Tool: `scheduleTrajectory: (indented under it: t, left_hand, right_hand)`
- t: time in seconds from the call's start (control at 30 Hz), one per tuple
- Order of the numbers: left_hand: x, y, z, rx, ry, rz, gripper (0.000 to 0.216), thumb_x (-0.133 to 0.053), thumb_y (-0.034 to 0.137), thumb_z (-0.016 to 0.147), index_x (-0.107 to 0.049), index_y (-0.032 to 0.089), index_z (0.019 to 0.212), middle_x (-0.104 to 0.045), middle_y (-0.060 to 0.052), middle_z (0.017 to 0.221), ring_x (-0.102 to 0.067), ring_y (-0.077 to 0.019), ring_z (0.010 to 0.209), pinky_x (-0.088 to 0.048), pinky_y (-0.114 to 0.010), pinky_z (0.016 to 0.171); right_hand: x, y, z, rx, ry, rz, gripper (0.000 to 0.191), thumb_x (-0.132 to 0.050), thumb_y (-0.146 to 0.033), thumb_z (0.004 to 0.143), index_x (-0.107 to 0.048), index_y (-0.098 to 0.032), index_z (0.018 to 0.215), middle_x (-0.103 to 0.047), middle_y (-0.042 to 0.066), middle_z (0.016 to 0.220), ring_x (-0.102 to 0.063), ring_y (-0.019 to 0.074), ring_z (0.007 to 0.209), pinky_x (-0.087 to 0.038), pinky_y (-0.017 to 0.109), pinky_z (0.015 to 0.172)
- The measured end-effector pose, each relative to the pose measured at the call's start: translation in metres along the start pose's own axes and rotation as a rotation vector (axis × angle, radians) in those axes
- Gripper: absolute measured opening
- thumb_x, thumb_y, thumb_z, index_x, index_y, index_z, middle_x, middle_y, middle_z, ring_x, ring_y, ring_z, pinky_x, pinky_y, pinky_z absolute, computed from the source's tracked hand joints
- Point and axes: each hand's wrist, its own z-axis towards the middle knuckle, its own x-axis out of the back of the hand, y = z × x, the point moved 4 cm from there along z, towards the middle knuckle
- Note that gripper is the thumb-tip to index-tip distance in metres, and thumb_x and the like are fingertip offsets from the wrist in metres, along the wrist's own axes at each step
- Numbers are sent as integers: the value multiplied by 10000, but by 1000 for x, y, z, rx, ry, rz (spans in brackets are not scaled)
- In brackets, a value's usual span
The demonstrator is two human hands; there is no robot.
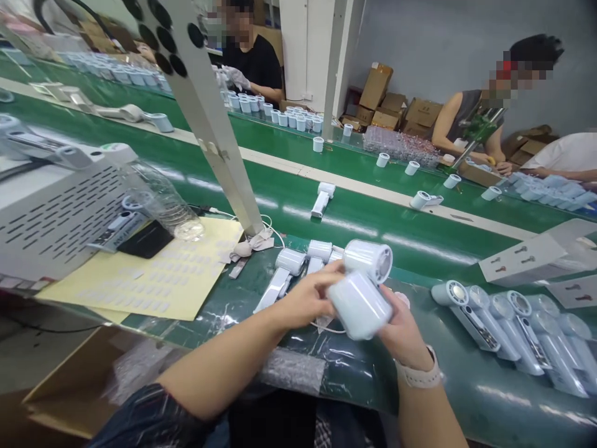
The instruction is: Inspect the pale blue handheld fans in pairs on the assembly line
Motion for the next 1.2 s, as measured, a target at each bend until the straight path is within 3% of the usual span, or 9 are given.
scheduleTrajectory:
  t: [0.1, 0.17, 0.23, 0.33, 0.57, 0.73, 1.0, 1.2]
  left_hand:
    - [5, -17, 5, 141, 125, -259, 521, -673, 678, 823, -678, 161, 887, -648, -67, 856, -615, -217, 827, -516, -365, 815]
    - [0, -23, 6, 185, 68, -431, 573, -603, 727, 840, -640, 157, 886, -628, -57, 827, -612, -196, 767, -524, -346, 750]
    - [-7, -25, 4, 198, 3, -508, 493, -736, 615, 789, -598, 171, 953, -624, -36, 855, -620, -175, 737, -527, -322, 709]
    - [-13, -26, 0, 166, -5, -469, 479, -856, 358, 721, -520, 197, 1022, -613, 2, 869, -613, -142, 717, -516, -284, 677]
    - [-17, -23, -4, 151, -60, -409, 430, -796, 423, 762, -477, 198, 941, -593, 18, 744, -576, -141, 630, -486, -325, 674]
    - [-16, -17, -6, 135, -102, -404, 447, -794, 422, 796, -485, 193, 1023, -620, -9, 853, -618, -149, 719, -492, -317, 712]
    - [-16, -27, -5, 118, -57, -412, 489, -804, 412, 793, -475, 203, 1088, -615, 7, 852, -614, -138, 697, -506, -316, 705]
    - [-16, -26, -6, 117, -116, -356, 419, -779, 398, 810, -480, 196, 1025, -637, -12, 828, -638, -172, 753, -514, -344, 757]
  right_hand:
    - [2, -1, 1, 19, 111, 98, 575, -878, -474, 726, -608, -268, 1190, -674, 59, 1027, -668, 253, 886, -575, 419, 855]
    - [-1, 0, 3, 17, 163, 134, 505, -827, -492, 773, -590, -260, 1153, -643, 49, 992, -639, 226, 826, -573, 393, 799]
    - [-5, 1, 4, 1, 180, 155, 426, -746, -521, 829, -582, -247, 1110, -634, 59, 985, -621, 222, 793, -570, 389, 749]
    - [-8, 3, 2, -10, 181, 144, 339, -649, -518, 896, -576, -240, 1075, -637, 61, 948, -621, 228, 769, -564, 393, 718]
    - [-10, 14, -4, -4, 148, 101, 428, -622, -555, 915, -504, -259, 1201, -666, 111, 1151, -679, 305, 994, -587, 465, 839]
    - [-10, 11, 0, 5, 188, 89, 436, -643, -541, 897, -494, -260, 1196, -649, 109, 1195, -641, 321, 1133, -547, 507, 969]
    - [-14, 7, 3, -28, 179, 202, 417, -671, -529, 865, -507, -259, 1137, -628, 64, 992, -655, 255, 780, -579, 436, 700]
    - [-11, 11, 1, -3, 184, 142, 410, -649, -525, 889, -498, -261, 1163, -639, 76, 1045, -648, 251, 796, -577, 430, 712]
